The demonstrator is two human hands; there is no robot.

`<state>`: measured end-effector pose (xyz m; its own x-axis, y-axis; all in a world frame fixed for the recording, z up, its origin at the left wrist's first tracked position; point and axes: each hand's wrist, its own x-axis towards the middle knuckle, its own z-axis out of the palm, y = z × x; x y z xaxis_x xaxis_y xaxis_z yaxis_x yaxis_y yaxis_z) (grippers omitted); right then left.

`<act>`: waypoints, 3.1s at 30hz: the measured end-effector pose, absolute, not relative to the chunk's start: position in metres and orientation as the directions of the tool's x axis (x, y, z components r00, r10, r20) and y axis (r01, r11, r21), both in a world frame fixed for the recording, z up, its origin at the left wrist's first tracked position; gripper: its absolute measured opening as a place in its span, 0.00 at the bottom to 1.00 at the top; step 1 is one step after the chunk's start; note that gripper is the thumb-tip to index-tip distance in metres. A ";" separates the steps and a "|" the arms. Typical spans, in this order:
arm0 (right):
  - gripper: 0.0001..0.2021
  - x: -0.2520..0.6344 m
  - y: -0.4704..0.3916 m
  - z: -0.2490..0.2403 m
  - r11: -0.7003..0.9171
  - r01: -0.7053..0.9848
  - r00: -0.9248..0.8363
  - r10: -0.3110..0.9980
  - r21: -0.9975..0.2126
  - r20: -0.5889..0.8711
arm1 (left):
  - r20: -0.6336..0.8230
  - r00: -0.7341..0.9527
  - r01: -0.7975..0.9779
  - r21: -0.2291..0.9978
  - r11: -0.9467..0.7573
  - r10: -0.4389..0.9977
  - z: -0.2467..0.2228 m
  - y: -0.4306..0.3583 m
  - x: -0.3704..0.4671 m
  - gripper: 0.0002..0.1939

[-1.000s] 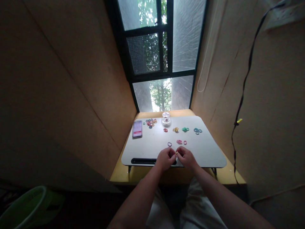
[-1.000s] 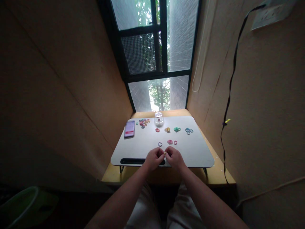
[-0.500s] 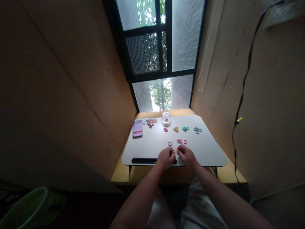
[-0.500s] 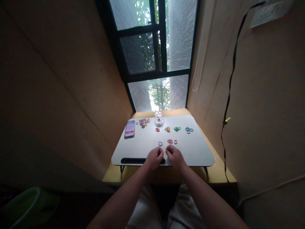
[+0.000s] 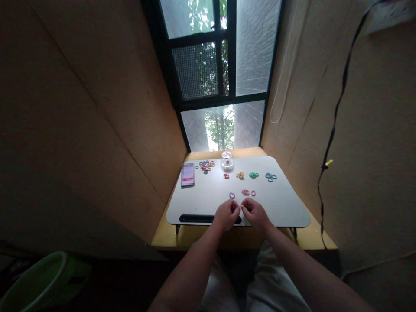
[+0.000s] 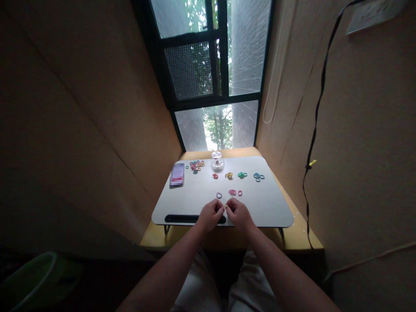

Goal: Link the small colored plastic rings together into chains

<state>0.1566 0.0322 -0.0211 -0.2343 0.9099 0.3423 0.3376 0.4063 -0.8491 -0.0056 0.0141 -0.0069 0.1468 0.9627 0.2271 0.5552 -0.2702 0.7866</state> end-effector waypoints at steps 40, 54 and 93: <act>0.06 0.156 0.032 -0.024 0.402 0.306 -0.268 0.906 -0.863 0.327 | 0.238 0.120 0.515 0.815 -0.265 0.964 -0.007 0.017 -0.005 0.10; 0.09 0.155 0.030 -0.021 0.408 0.335 -0.244 0.908 -0.849 0.341 | 0.240 0.092 0.526 0.813 -0.252 0.966 -0.007 0.016 -0.005 0.08; 0.08 0.155 0.029 -0.012 0.372 0.357 -0.202 0.926 -0.857 0.318 | 0.247 0.057 0.465 0.851 -0.244 0.967 -0.018 0.022 -0.008 0.08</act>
<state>0.1546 0.0293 -0.0124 -0.2015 0.9263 0.3184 0.3573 0.3722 -0.8566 -0.0084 0.0224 -0.0179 0.0567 0.9674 0.2469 0.4650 -0.2444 0.8509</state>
